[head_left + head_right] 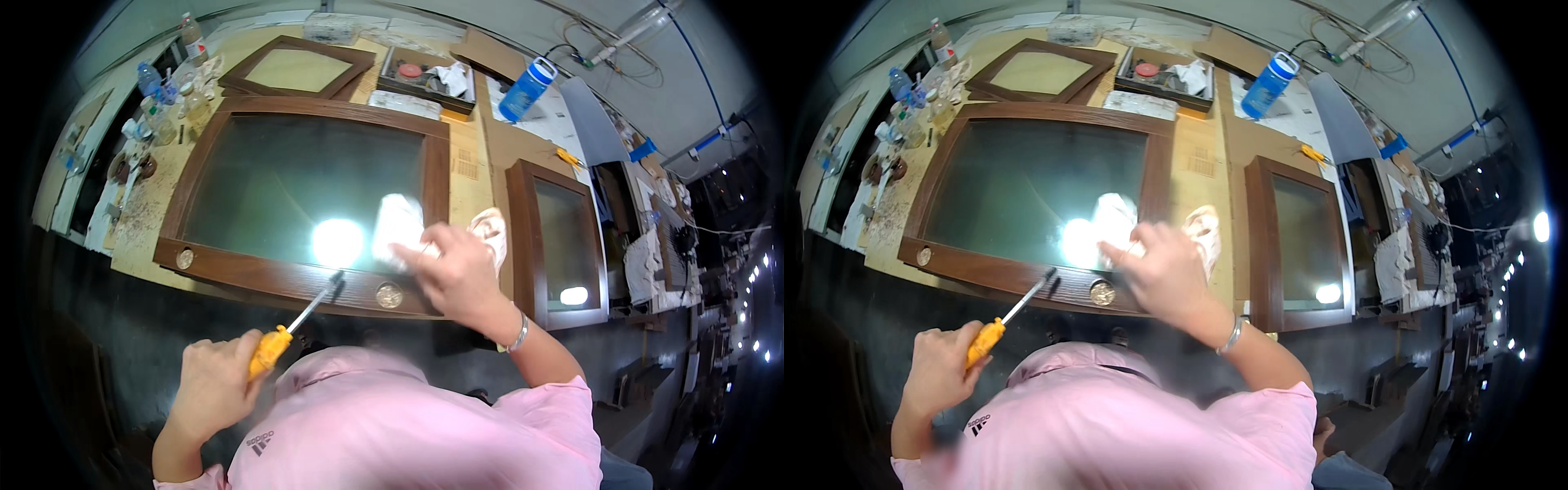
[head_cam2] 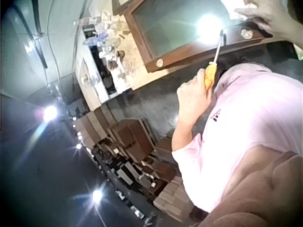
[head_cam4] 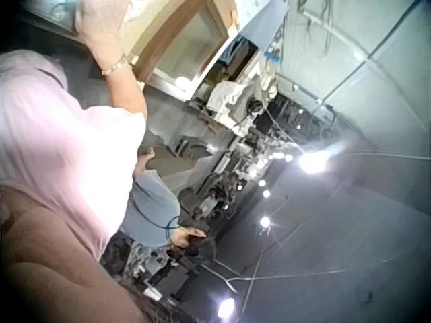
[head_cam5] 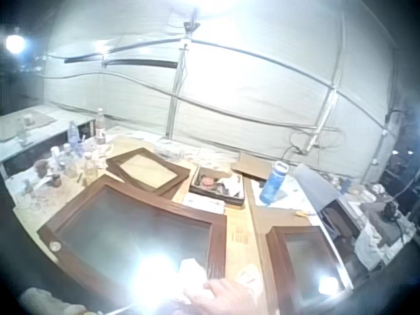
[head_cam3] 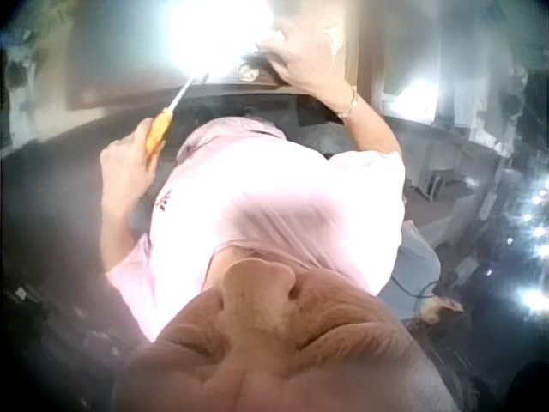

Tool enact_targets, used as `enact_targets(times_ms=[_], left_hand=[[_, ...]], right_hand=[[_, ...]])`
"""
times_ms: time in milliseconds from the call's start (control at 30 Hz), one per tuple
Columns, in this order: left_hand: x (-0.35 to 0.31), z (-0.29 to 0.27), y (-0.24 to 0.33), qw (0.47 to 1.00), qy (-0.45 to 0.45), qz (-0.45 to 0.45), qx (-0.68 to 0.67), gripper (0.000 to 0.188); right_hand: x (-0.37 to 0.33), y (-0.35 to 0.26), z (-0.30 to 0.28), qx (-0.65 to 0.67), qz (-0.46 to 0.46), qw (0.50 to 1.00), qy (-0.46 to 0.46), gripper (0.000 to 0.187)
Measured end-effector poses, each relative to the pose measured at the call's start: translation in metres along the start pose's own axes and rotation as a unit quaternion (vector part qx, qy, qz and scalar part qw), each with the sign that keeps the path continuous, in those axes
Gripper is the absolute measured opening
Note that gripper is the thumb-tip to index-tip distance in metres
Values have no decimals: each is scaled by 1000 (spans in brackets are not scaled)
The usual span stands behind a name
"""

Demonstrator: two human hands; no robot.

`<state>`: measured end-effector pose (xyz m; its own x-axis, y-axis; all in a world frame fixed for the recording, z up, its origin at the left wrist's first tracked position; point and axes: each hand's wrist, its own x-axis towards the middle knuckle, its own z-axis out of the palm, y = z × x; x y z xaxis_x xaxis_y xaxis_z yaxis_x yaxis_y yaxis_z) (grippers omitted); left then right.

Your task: The person cleans wooden window frames by wiping the glass and wood with a cloth and using a small abrasive block to sand the edges.

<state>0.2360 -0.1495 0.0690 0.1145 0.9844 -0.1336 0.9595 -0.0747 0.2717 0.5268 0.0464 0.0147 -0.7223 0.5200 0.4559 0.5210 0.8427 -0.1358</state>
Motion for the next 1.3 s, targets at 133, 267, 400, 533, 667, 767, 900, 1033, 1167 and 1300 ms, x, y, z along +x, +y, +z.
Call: enact_targets(times_ms=[133,267,400,533,667,767,900,1033,1167,1300], left_hand=[[-14,5,0,1000,4,1,-22,40],[1,11,20,994,-70,82,-31,33],[22,24,20,996,-32,77,-39,30],[20,29,15,996,-55,53,-50,34],[22,26,12,997,-32,49,-59,37],[25,26,13,995,-33,58,-70,38],[25,29,14,994,-34,74,-71,30],[24,29,15,995,-28,69,-67,30],[21,31,13,995,-29,68,-69,31],[16,37,12,996,-17,43,-82,39]], right_hand=[[-3,-4,4,36,42,998,-26,41],[-5,24,2,51,122,991,-19,44],[-11,10,-10,47,134,984,-106,50],[-14,14,0,65,152,983,-85,45],[-15,12,-1,70,160,982,-77,43],[-14,13,2,76,173,978,-91,42],[-11,10,-6,88,189,970,-124,43],[-10,8,-5,96,212,964,-128,44],[-12,1,-3,95,211,968,-98,44],[-17,1,3,120,236,961,-84,46]])
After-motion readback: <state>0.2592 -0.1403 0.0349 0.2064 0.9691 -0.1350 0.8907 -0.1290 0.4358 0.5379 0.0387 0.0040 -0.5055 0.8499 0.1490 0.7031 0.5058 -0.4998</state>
